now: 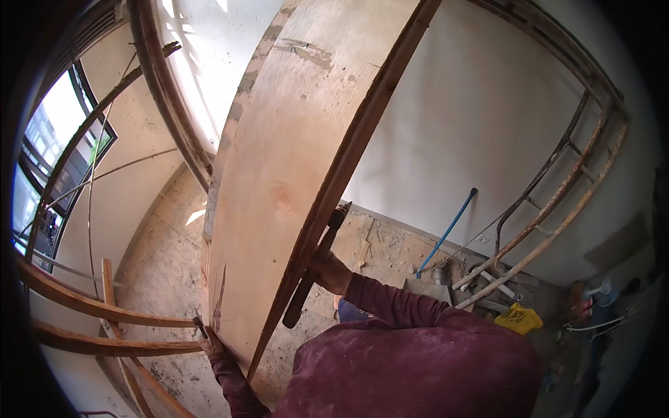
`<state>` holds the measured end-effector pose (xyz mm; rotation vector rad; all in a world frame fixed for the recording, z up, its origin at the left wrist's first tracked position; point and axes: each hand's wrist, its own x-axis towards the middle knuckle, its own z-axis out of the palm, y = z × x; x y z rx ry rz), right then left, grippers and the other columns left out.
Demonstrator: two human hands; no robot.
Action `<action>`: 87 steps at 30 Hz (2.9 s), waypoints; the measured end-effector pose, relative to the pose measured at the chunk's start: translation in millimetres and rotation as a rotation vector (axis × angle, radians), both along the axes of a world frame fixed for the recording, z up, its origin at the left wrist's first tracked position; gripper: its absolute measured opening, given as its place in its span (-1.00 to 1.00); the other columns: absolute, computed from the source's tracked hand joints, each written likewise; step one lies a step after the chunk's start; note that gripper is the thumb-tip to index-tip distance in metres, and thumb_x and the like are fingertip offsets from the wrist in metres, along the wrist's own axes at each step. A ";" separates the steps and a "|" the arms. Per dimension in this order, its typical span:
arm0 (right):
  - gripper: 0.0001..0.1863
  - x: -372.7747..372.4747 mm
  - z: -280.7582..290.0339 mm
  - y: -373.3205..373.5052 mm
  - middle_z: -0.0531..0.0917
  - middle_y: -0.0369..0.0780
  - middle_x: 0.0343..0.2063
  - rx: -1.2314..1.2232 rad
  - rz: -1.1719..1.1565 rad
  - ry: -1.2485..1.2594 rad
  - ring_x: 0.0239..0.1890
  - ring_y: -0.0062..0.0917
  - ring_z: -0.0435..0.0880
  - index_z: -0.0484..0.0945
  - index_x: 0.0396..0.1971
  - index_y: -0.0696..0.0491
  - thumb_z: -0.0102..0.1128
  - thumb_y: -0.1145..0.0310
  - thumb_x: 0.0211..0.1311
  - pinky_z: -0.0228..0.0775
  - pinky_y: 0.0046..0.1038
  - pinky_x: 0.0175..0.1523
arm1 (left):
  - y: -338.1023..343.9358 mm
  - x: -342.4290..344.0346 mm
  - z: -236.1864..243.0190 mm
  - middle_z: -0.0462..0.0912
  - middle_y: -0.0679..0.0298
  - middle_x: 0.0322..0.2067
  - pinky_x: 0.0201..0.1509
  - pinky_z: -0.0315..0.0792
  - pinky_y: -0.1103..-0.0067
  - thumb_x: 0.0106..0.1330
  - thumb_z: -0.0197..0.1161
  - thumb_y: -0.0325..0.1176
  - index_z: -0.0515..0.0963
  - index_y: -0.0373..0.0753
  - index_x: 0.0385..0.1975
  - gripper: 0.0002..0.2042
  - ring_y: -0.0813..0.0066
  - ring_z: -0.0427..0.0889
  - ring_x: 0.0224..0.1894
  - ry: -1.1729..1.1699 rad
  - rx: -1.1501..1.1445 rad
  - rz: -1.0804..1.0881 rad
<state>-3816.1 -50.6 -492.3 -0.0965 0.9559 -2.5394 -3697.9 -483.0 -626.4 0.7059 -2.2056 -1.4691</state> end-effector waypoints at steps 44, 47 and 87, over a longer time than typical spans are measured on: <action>-0.50 -20.5 562.0 183.5 0.65 -0.11 -0.44 2.822 -0.963 1.028 -0.31 -0.12 0.62 0.28 0.21 -0.19 -0.03 0.01 0.31 0.48 -0.15 -0.13 | 225.0 -257.6 407.7 0.23 0.54 -0.69 -0.57 0.15 0.62 0.14 0.38 -0.09 0.44 -0.31 -0.54 -0.61 0.72 0.17 -0.60 0.336 -0.063 -1.045; -0.48 -26.8 558.8 178.5 0.66 -0.11 -0.42 2.906 -0.850 0.827 -0.27 -0.12 0.62 0.24 0.24 -0.22 -0.05 -0.02 0.32 0.45 -0.14 -0.06 | 224.9 -255.8 407.5 0.19 0.54 -0.70 -0.58 0.12 0.61 0.14 0.38 -0.10 0.40 -0.30 -0.59 -0.61 0.72 0.14 -0.61 0.395 -0.073 -1.071; -0.48 -37.7 656.6 237.4 0.59 -0.15 -0.55 2.479 -1.546 0.609 -0.62 -0.37 0.58 0.22 0.19 0.03 -0.08 0.06 0.36 0.47 -0.35 -0.47 | 223.2 -252.3 408.2 0.37 0.39 -0.72 -0.56 0.23 0.58 0.19 0.28 -0.21 0.44 -0.34 -0.60 -0.68 0.66 0.30 -0.61 0.416 -0.085 -0.983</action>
